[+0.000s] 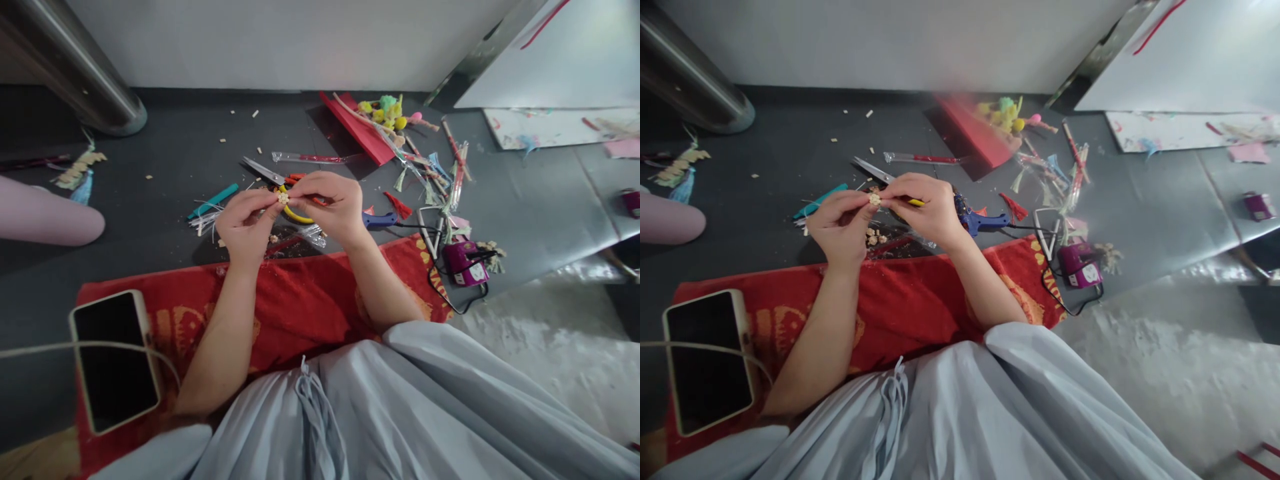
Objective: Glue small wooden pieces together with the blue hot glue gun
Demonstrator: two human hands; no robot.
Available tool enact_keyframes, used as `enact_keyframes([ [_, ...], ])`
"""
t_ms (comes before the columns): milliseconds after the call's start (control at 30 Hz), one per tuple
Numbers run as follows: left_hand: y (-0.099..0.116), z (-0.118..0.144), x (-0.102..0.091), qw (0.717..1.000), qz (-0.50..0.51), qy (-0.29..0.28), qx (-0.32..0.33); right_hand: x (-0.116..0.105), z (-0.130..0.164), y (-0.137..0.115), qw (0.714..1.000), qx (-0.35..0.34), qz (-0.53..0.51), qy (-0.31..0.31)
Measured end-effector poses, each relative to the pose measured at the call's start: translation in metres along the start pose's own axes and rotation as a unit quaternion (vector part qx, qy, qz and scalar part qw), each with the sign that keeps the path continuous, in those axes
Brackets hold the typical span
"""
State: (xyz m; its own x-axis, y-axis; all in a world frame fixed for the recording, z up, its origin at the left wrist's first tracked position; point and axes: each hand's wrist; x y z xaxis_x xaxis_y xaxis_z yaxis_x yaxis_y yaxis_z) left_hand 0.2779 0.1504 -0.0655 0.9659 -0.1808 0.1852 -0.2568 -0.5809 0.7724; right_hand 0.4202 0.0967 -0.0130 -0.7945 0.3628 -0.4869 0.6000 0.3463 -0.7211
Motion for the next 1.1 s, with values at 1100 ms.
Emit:
enact_keyframes([
  [1100,-0.01,0.018,0.022,0.998,-0.032,-0.01,-0.05,-0.019,0.001,-0.007,0.993,0.05,0.054,-0.094],
])
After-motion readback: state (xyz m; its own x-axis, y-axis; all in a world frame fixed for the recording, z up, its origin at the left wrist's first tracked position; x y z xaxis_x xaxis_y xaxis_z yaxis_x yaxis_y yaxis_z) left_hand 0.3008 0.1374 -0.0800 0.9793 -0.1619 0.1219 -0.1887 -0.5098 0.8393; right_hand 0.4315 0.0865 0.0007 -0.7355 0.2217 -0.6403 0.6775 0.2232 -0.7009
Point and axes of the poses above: each hand's wrist, its own z-axis away from the middle knuckle, its own x-axis out of the palm, y = z × x, and after that the axes turned 5 degrees about z, right-handed
